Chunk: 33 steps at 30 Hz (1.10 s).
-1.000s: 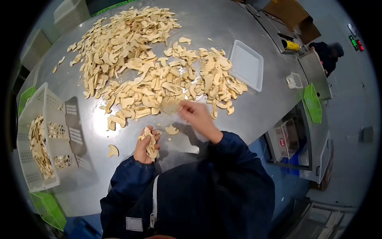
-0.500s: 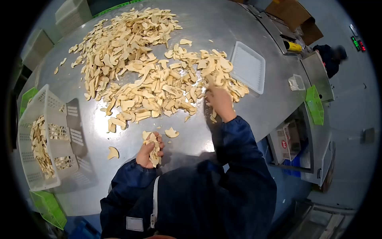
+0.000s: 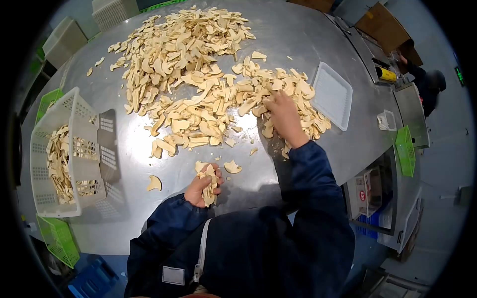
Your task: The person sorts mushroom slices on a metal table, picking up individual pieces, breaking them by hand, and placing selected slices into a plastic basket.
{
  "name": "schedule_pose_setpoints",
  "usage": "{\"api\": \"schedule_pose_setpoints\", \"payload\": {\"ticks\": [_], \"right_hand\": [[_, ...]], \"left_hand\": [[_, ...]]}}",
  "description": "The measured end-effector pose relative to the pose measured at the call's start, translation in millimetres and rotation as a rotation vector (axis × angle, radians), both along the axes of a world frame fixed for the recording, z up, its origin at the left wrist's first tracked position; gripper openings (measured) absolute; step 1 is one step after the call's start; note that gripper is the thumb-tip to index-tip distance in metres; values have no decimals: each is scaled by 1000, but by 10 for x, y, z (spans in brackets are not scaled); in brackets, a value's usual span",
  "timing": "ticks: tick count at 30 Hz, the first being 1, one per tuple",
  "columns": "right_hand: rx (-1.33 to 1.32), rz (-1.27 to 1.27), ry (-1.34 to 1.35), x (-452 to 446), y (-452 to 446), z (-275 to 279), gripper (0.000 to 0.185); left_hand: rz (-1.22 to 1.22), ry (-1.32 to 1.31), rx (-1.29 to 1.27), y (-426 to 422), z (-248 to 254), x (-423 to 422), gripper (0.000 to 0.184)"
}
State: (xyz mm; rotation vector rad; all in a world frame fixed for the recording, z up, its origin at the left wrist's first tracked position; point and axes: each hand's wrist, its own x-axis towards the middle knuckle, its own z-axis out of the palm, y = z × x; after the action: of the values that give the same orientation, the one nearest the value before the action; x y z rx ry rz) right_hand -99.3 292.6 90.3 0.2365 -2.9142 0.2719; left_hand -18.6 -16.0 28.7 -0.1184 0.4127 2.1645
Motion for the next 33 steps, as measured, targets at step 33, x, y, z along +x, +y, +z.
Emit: {"api": "schedule_pose_setpoints", "payload": {"ticks": [33], "right_hand": [[-384,34,-376,-369,-733,187,21]], "left_hand": [[-6,39,-78,-21,113,-12,40]]}}
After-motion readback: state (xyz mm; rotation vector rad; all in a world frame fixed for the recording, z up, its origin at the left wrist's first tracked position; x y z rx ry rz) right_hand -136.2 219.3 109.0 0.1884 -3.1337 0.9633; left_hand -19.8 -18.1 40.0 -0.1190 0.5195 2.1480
